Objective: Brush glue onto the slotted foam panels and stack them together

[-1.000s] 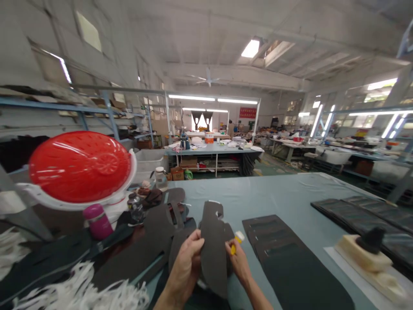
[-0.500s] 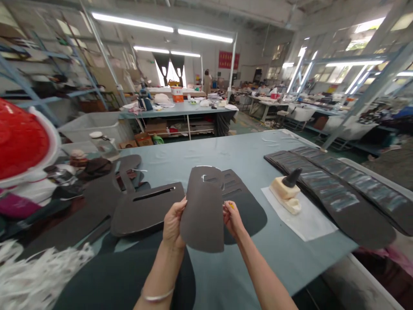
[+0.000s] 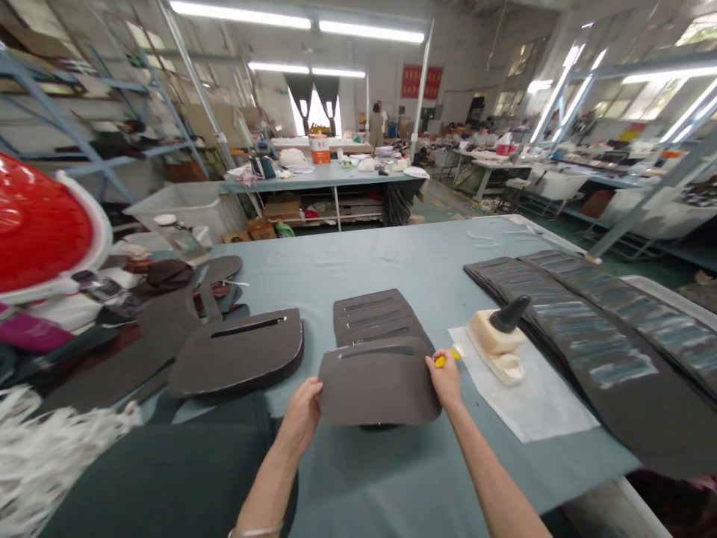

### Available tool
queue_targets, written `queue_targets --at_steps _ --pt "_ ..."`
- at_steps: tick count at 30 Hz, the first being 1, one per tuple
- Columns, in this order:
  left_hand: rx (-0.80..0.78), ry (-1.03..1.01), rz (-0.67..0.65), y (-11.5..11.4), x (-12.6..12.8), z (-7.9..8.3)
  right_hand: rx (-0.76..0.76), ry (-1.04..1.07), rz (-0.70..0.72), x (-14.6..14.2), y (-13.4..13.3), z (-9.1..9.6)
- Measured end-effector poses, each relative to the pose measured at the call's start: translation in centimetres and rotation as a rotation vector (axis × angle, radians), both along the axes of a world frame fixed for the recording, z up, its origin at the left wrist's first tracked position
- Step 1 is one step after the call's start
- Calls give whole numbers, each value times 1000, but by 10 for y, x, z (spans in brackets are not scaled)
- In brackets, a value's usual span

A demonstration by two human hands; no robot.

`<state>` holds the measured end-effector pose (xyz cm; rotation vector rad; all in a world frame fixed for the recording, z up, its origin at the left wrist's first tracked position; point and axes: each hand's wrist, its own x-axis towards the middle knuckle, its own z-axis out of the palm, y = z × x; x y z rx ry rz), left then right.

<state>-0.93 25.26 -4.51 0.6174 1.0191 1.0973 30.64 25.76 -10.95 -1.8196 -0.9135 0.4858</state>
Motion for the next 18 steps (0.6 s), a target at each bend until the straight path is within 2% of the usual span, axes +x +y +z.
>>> queue_targets --at_steps 3,7,13,18 --pt "-47 301 -117 -2 10 -38 -129 -220 6 33 5 -12" --pt "-60 531 -143 -2 28 -69 -258 -376 -1 51 16 -24" --pt "-24 667 -77 9 38 -94 -333 -488 53 54 37 -36" --pt "87 823 -33 12 37 -98 -421 -542 82 52 48 -39"
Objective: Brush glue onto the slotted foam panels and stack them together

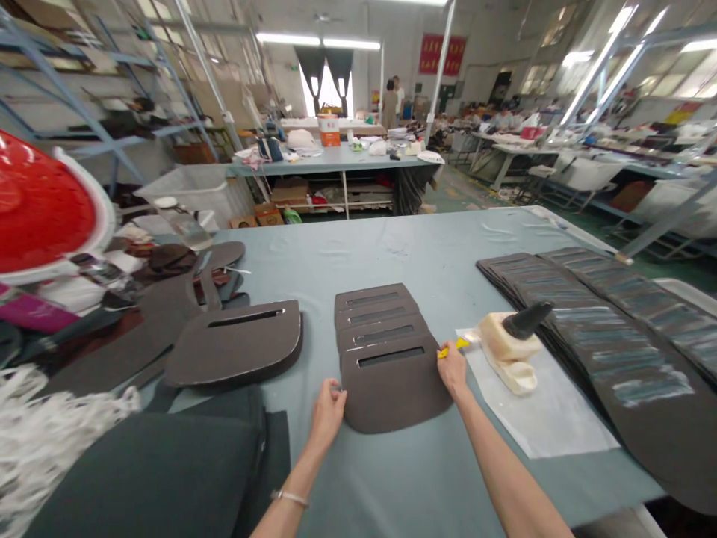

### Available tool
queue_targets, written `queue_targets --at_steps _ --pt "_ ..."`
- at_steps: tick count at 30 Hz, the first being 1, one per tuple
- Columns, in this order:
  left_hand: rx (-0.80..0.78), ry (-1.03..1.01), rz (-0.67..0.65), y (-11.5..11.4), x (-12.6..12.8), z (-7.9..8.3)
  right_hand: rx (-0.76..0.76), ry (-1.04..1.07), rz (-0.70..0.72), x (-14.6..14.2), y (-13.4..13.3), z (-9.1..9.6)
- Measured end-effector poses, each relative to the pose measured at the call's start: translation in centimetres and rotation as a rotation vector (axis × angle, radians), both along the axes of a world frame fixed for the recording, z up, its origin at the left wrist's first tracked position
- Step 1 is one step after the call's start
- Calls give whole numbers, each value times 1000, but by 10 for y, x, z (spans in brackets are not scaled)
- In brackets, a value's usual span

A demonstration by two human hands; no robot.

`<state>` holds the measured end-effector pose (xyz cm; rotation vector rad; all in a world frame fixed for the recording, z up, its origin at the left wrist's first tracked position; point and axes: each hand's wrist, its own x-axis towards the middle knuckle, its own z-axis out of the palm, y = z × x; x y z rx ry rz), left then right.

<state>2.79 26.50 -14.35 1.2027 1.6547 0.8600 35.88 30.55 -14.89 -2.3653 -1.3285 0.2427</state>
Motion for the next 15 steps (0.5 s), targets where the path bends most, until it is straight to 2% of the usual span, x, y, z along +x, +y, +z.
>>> queue_targets --at_steps 3,6,15 --pt "90 128 -82 -1 1 5 -90 -40 11 -2 3 2" --pt "103 173 -138 -2 2 7 -175 -70 22 -3 6 4" --pt "64 280 -145 -2 0 2 -286 -94 33 -1 10 7"
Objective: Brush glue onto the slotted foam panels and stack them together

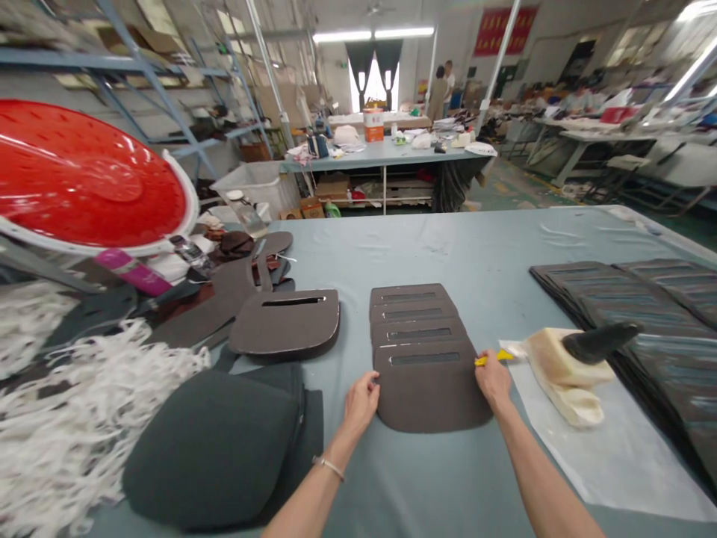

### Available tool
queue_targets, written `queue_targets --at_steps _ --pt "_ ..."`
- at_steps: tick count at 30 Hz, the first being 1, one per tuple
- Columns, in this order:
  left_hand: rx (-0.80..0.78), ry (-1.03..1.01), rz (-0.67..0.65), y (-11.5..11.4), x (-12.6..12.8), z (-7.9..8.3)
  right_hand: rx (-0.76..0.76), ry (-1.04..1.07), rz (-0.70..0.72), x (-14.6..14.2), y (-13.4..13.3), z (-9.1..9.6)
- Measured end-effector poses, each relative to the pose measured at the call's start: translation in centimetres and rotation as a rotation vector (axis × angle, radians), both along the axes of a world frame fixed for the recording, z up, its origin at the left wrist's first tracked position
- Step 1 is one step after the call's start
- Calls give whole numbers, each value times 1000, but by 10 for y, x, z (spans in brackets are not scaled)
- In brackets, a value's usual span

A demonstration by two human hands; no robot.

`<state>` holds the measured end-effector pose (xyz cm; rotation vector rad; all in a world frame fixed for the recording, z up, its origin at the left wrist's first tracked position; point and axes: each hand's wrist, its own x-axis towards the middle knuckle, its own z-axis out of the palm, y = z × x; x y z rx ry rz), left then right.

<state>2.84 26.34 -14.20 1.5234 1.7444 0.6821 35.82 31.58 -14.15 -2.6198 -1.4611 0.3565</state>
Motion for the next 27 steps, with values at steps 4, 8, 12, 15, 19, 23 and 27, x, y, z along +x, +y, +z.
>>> queue_targets --at_steps 4,8,12,15,19,23,27 --pt "14 -29 6 0 1 3 -19 7 -9 -1 1 2" --pt "27 -83 1 0 1 2 -18 -4 -12 0 1 0" --pt "-12 -70 14 2 0 -6 -28 -18 -13 0 1 -1" --pt "-40 -41 26 4 0 -9 -34 -18 -13 -1 1 -1" --pt "-65 -13 25 6 -2 -8 -42 -18 -15 -1 1 -1" --pt "-82 10 32 6 -4 -6 -54 -32 -17 -1 1 -3" --pt "-100 32 56 7 -4 -7 -42 -30 -25 0 1 -5"
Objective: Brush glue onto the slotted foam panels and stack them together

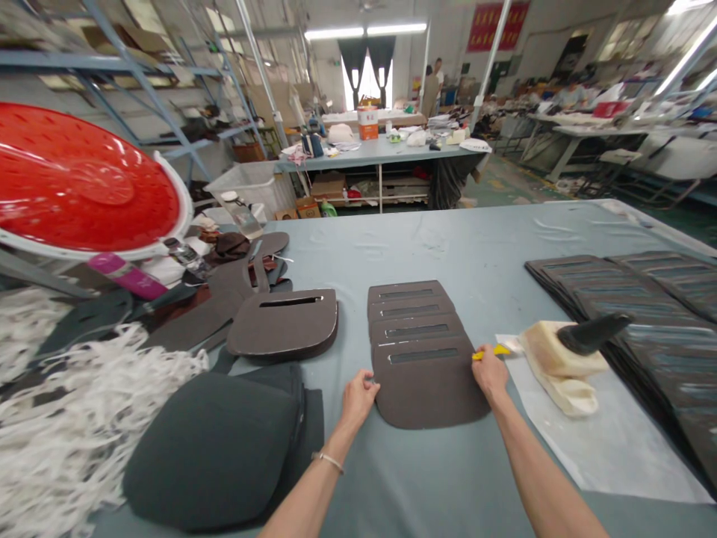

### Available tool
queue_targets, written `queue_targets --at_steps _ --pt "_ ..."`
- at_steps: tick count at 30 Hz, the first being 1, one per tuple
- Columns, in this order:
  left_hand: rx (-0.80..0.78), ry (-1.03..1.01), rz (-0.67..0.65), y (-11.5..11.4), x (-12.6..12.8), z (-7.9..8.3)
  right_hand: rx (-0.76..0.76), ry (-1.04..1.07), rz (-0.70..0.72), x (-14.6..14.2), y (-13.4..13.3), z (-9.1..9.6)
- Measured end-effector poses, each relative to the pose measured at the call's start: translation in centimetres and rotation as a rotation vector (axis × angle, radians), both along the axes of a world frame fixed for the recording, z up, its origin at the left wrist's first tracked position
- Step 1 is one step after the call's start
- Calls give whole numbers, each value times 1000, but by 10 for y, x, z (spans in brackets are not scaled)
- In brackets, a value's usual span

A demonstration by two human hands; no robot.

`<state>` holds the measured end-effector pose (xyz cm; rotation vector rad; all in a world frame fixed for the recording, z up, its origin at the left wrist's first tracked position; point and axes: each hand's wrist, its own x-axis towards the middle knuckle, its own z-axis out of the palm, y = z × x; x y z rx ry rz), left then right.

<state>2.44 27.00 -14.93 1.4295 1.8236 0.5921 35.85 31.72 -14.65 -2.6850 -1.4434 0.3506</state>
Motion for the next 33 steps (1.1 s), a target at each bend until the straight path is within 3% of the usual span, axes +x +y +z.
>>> queue_targets --at_steps 12,33 --pt "-50 -51 -12 5 -3 -17 34 -4 -16 -5 -4 12" --pt "-59 96 -14 5 5 -6 23 8 -23 -6 -5 12"
